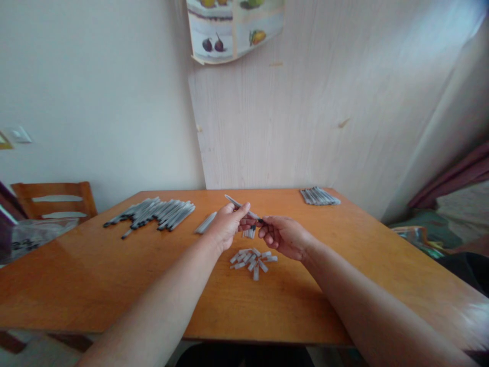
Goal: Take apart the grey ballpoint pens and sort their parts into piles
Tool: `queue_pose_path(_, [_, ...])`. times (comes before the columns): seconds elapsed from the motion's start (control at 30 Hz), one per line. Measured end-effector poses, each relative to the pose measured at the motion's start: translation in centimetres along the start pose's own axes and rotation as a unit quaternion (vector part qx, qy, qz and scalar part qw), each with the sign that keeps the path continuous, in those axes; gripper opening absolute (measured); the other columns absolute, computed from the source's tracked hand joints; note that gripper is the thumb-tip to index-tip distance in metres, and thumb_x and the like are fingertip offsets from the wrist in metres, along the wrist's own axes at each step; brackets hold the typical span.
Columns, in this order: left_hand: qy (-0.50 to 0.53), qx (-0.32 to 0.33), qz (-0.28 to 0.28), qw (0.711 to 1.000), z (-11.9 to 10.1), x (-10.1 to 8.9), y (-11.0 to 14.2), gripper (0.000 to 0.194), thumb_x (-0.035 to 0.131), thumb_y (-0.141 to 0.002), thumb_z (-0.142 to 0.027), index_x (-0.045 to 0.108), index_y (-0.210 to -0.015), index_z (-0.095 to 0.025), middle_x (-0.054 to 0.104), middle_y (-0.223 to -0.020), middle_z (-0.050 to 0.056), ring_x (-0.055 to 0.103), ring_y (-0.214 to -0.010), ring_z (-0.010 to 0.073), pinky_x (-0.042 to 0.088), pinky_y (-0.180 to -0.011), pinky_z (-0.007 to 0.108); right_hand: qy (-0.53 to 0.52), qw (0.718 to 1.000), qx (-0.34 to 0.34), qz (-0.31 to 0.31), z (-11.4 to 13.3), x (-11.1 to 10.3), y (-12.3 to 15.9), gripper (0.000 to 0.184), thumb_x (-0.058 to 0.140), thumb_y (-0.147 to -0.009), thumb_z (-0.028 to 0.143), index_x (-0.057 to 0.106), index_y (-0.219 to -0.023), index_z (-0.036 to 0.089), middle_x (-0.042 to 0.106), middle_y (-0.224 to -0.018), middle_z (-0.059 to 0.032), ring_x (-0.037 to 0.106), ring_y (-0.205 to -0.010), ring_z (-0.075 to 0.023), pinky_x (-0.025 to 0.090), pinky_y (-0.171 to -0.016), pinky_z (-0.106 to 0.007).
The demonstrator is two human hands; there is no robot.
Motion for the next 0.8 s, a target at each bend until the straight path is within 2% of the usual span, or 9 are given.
queue_pose_path(0.17, [0.007, 0.013, -0.018, 1.0, 0.1, 0.7, 0.0, 0.03, 0.069, -0.079, -0.04, 0.054, -0.089, -0.016, 0.071, -0.087, 0.01, 0.068, -0.067, 0.0147, 0.049, -0.057, 0.022, -0.04, 0.999, 0.03, 0.003, 0.0, 0.3, 0.3, 0.022, 0.049, -0.09, 0.026, 0.062, -0.078, 0.012, 0.058, -0.058, -0.0016, 0.04, -0.042, -0.0055, 0.024, -0.037, -0.016])
queue_pose_path(0.33, [0.062, 0.044, 0.046, 0.996, 0.7, 1.7, 0.2, 0.028, 0.066, -0.082, -0.038, 0.056, -0.097, -0.017, 0.071, -0.097, 0.011, 0.069, -0.078, 0.0168, 0.051, -0.066, 0.026, -0.082, 0.996, 0.042, -0.004, 0.2, 0.0, 0.3, 0.018, 0.051, -0.089, 0.026, 0.058, -0.079, 0.014, 0.054, -0.056, 0.0008, 0.035, -0.041, -0.0049, 0.022, -0.038, -0.015])
queue_pose_path(0.43, [0.08, 0.056, 0.067, 0.993, 1.3, 1.7, 0.1, 0.028, 0.068, -0.08, -0.035, 0.058, -0.098, -0.017, 0.071, -0.099, 0.011, 0.068, -0.084, 0.0175, 0.051, -0.07, 0.026, -0.083, 0.996, 0.036, -0.006, 0.1, -0.4, 0.0, 0.016, 0.051, -0.088, 0.025, 0.058, -0.08, 0.014, 0.053, -0.056, 0.0011, 0.034, -0.041, -0.0046, 0.02, -0.037, -0.016])
queue_pose_path(0.6, [0.092, 0.042, 0.053, 0.993, 2.1, 1.0, 0.0, 0.029, 0.072, -0.076, -0.037, 0.059, -0.089, -0.015, 0.072, -0.091, 0.01, 0.069, -0.079, 0.0171, 0.05, -0.068, 0.025, -0.008, 1.0, -0.014, -0.024, 0.1, -0.7, -0.2, 0.016, 0.059, -0.083, 0.028, 0.059, -0.077, 0.014, 0.056, -0.058, 0.0004, 0.04, -0.043, -0.005, 0.023, -0.038, -0.017])
queue_pose_path(0.8, [0.111, 0.015, 0.025, 0.993, 2.9, 0.4, 0.0, 0.031, 0.074, -0.075, -0.038, 0.057, -0.087, -0.015, 0.071, -0.083, 0.009, 0.069, -0.072, 0.0163, 0.05, -0.062, 0.024, 0.093, 0.991, -0.081, -0.05, 0.2, -0.9, -0.3, 0.024, 0.07, -0.074, 0.034, 0.054, -0.071, 0.017, 0.061, -0.06, 0.002, 0.044, -0.043, -0.0046, 0.027, -0.038, -0.018])
Point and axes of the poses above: each hand's wrist, its own y-axis away from the middle knuckle, its own x-axis out of the palm, z = x × y, the point moved 5 cm from there along -y, towards the middle knuckle
